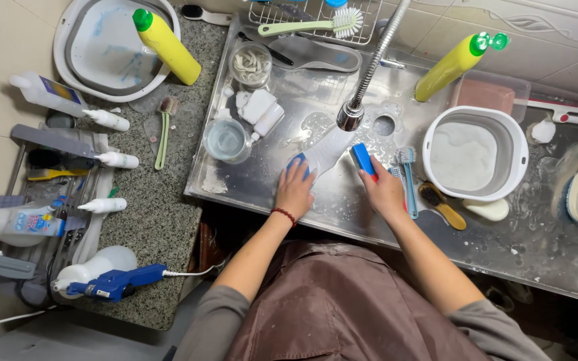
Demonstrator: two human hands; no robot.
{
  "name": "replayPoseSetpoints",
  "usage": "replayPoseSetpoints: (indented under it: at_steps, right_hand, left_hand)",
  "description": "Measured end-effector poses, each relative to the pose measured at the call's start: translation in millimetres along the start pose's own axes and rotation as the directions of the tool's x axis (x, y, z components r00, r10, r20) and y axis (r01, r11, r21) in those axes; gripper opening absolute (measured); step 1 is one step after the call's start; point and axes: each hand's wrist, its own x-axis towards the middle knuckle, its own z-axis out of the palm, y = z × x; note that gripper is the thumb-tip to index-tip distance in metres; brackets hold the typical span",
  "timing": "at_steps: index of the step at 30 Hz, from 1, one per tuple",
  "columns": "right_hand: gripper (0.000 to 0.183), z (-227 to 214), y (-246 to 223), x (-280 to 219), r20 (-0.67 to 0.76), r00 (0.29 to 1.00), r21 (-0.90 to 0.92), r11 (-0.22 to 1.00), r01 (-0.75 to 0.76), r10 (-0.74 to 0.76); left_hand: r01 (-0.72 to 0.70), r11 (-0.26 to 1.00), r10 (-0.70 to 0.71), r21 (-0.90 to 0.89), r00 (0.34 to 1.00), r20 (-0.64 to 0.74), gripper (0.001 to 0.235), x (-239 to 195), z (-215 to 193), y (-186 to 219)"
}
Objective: The person cleans a white shoe insole in a kitchen sink. They rinse the insole under running water, apply liquid soap from a yellow bottle, and scrub it with a blue brush. The person rinses the insole again and continues scrubbing both sides before rinsing it thoroughly under the tap.
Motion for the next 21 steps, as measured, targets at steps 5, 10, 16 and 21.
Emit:
replayPoseSetpoints:
  at_steps: [5,10,16,21]
  right_hand:
    - [0.057,22.2,-24.3,63.3,0.054,0.998,-0.271,0.962,0.03,-0.016]
    - [0.048,51.0,-27.0,59.6,0.253,0.955,-0.333,0.913,0.238,-0.156]
    - [0.038,71.3,-2.6,68.8,0.068,0.989,-0.361,0.921,0.148,-0.132]
    - [0.042,47.8,-5.8,95.7,0.198,0.971,-0.386,0.9,0.201,-0.132]
  left_hand:
    - [-0.221,0.972,0.208,0.074,0.966,0.151,0.075,16.6,17.8,21.5]
    - [-0.131,0.988,0.106,0.078,0.957,0.269,0.087,7.5,3.8,29.5]
    - [-0.112,0.993,0.098,0.039,0.96,0.262,0.089,16.0,6.2,30.7]
    - [-0.101,0.994,0.088,0.035,0.958,0.273,0.093,14.0,5.3,32.1]
